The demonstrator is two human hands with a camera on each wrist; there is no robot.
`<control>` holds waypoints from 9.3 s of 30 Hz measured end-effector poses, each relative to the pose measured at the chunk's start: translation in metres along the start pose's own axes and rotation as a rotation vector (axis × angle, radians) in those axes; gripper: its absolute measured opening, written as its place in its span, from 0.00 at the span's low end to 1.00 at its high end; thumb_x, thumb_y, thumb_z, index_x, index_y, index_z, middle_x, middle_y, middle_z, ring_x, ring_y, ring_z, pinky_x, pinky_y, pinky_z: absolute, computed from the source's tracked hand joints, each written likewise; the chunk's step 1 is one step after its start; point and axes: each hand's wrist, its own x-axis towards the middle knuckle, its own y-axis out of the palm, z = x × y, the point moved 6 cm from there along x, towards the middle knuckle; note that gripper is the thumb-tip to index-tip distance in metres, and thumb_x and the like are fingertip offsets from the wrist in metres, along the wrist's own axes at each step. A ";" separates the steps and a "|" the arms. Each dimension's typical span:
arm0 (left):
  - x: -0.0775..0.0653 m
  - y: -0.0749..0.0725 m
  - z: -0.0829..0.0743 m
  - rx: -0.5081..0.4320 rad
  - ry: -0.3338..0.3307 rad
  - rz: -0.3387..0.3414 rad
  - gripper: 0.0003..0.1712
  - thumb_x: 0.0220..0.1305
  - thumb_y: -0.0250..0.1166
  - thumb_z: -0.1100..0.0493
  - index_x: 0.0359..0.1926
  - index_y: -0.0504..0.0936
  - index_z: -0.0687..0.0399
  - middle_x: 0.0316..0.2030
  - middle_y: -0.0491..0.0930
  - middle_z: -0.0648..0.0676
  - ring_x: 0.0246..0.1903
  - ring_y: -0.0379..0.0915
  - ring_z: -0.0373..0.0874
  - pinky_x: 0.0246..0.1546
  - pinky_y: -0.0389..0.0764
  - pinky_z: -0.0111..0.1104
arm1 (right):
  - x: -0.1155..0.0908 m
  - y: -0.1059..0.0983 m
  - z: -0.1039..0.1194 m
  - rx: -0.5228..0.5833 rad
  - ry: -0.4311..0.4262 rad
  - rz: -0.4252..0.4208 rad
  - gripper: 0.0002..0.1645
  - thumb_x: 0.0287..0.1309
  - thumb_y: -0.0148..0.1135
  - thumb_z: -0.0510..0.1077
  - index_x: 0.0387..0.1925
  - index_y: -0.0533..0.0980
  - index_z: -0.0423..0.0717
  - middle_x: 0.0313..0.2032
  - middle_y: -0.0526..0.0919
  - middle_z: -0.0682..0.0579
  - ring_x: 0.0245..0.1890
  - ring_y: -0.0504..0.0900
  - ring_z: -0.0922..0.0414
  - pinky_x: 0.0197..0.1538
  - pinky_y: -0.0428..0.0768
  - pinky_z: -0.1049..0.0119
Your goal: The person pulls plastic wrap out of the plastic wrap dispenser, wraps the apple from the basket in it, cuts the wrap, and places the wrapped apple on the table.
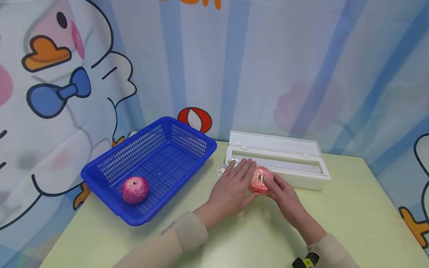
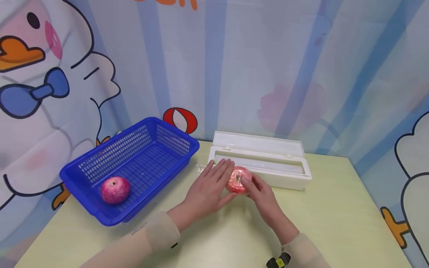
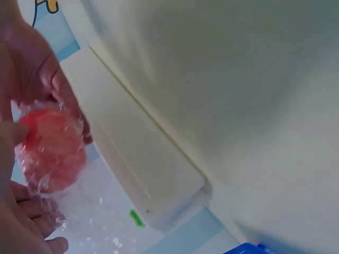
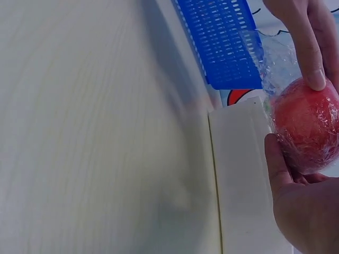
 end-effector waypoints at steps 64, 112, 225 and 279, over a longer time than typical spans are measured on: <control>-0.015 0.000 0.001 -1.482 -0.624 -0.033 0.39 0.84 0.44 0.36 0.81 0.65 0.55 0.78 0.68 0.57 0.77 0.64 0.58 0.76 0.64 0.57 | -0.015 0.002 0.033 -0.074 -0.089 -0.020 0.34 0.84 0.51 0.52 0.79 0.64 0.36 0.70 0.76 0.35 0.56 0.83 0.70 0.59 0.80 0.74; -0.002 0.009 -0.001 -2.028 -0.673 -0.091 0.40 0.85 0.41 0.38 0.83 0.58 0.61 0.82 0.57 0.62 0.83 0.47 0.60 0.82 0.50 0.55 | -0.011 0.005 0.062 -0.609 -0.626 -0.084 0.58 0.48 0.87 0.37 0.78 0.67 0.42 0.68 0.78 0.42 0.66 0.79 0.42 0.62 0.82 0.47; -0.096 0.004 0.046 -0.844 -0.489 -0.126 0.43 0.76 0.63 0.51 0.84 0.58 0.59 0.83 0.56 0.60 0.81 0.53 0.62 0.75 0.64 0.60 | 0.023 0.094 -0.006 -0.640 -0.466 0.235 0.56 0.59 0.81 0.57 0.80 0.64 0.42 0.75 0.71 0.40 0.75 0.70 0.38 0.73 0.71 0.37; 0.072 0.013 0.029 -0.194 -0.175 0.262 0.41 0.78 0.63 0.49 0.82 0.61 0.58 0.80 0.63 0.56 0.80 0.58 0.51 0.81 0.57 0.42 | 0.011 -0.128 0.028 -1.162 -0.442 -0.039 0.48 0.63 0.77 0.49 0.75 0.67 0.32 0.71 0.70 0.30 0.69 0.69 0.28 0.65 0.73 0.29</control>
